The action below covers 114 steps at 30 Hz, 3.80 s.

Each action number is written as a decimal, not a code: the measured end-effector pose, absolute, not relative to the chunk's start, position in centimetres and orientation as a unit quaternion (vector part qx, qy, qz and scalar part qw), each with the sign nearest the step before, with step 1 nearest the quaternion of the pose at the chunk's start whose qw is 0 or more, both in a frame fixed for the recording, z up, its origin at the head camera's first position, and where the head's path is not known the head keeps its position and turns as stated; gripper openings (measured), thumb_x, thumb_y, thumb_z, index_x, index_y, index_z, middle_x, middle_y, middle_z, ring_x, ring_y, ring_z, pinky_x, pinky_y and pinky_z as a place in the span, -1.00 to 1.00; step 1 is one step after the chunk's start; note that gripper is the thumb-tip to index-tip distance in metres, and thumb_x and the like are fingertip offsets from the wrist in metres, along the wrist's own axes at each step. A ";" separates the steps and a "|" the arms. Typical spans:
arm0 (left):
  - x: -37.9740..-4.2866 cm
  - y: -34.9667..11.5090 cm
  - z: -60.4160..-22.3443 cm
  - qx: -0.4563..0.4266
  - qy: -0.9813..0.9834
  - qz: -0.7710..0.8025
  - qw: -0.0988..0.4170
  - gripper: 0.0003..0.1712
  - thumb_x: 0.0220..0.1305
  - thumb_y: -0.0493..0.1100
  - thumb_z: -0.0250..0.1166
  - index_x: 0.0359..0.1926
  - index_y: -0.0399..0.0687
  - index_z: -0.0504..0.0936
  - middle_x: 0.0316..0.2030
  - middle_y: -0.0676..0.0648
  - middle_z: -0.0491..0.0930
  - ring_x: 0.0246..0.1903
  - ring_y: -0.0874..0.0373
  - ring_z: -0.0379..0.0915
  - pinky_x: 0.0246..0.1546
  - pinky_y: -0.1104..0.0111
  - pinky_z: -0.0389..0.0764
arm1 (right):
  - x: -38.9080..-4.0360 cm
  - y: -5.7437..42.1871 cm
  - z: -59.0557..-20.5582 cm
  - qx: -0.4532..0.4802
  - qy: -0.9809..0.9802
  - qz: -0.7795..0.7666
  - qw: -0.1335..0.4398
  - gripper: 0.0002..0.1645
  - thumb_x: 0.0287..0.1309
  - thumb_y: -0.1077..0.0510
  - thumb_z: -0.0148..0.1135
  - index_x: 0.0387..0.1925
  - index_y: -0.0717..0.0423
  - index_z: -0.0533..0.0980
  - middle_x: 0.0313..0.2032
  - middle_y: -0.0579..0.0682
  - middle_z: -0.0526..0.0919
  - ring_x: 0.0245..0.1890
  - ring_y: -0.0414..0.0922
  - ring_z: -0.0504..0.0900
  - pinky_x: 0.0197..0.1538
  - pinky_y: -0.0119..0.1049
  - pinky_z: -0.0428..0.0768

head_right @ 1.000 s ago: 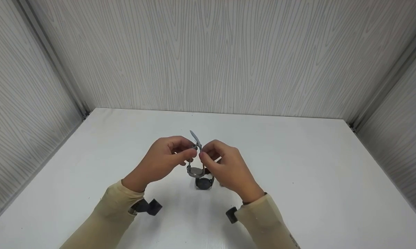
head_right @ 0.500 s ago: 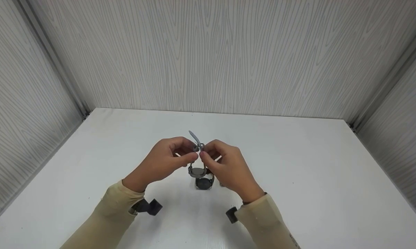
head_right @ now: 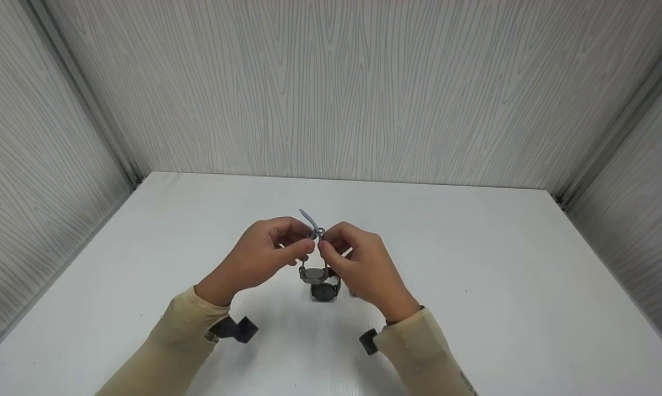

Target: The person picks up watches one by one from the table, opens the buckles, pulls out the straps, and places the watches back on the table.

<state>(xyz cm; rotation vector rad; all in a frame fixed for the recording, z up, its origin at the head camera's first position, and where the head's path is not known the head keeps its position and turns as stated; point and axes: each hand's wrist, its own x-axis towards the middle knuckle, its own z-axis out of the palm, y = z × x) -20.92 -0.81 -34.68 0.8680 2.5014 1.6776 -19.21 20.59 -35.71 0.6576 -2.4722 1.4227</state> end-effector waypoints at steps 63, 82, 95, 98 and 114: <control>-21.1 -0.7 -35.1 0.302 0.784 0.541 -0.045 -0.87 0.43 -0.02 0.35 -0.16 0.08 0.73 -0.31 0.18 0.69 -0.33 0.23 0.59 -0.26 0.33 0.63 | -19.4 20.7 -36.1 0.250 -0.845 0.456 0.125 -0.95 0.37 0.16 0.36 -0.18 0.02 0.67 -0.37 -0.04 0.73 -0.39 -0.16 0.67 -0.33 -0.26 0.63; -21.2 -0.7 -35.2 0.304 0.782 0.542 -0.056 -0.89 0.41 -0.05 0.36 -0.19 0.05 0.74 -0.33 0.18 0.69 -0.36 0.23 0.57 -0.27 0.34 0.62 | -19.3 20.7 -36.3 0.254 -0.843 0.458 0.122 -0.96 0.40 0.13 0.33 -0.19 -0.02 0.67 -0.39 -0.13 0.69 -0.42 -0.16 0.62 -0.35 -0.35 0.60; -21.2 -0.7 -35.2 0.306 0.779 0.543 -0.063 -0.89 0.42 -0.05 0.35 -0.19 0.05 0.73 -0.33 0.18 0.68 -0.35 0.23 0.56 -0.26 0.33 0.62 | -19.3 20.7 -36.3 0.255 -0.844 0.456 0.125 -0.96 0.40 0.17 0.32 -0.21 -0.05 0.66 -0.41 -0.19 0.66 -0.44 -0.16 0.61 -0.37 -0.35 0.60; -21.2 -0.7 -35.2 0.303 0.778 0.547 -0.062 -0.89 0.42 -0.05 0.35 -0.19 0.05 0.73 -0.33 0.18 0.69 -0.35 0.23 0.57 -0.25 0.33 0.62 | -19.4 20.7 -36.3 0.254 -0.844 0.455 0.124 -0.95 0.40 0.17 0.32 -0.21 -0.05 0.66 -0.42 -0.19 0.66 -0.44 -0.16 0.62 -0.37 -0.34 0.60; -21.2 -0.7 -35.4 0.302 0.777 0.548 -0.064 -0.90 0.43 -0.06 0.33 -0.17 0.06 0.73 -0.34 0.16 0.68 -0.36 0.24 0.57 -0.28 0.34 0.62 | -19.4 20.7 -36.5 0.260 -0.843 0.455 0.122 -0.94 0.40 0.19 0.31 -0.22 -0.04 0.65 -0.41 -0.21 0.67 -0.43 -0.17 0.64 -0.35 -0.33 0.61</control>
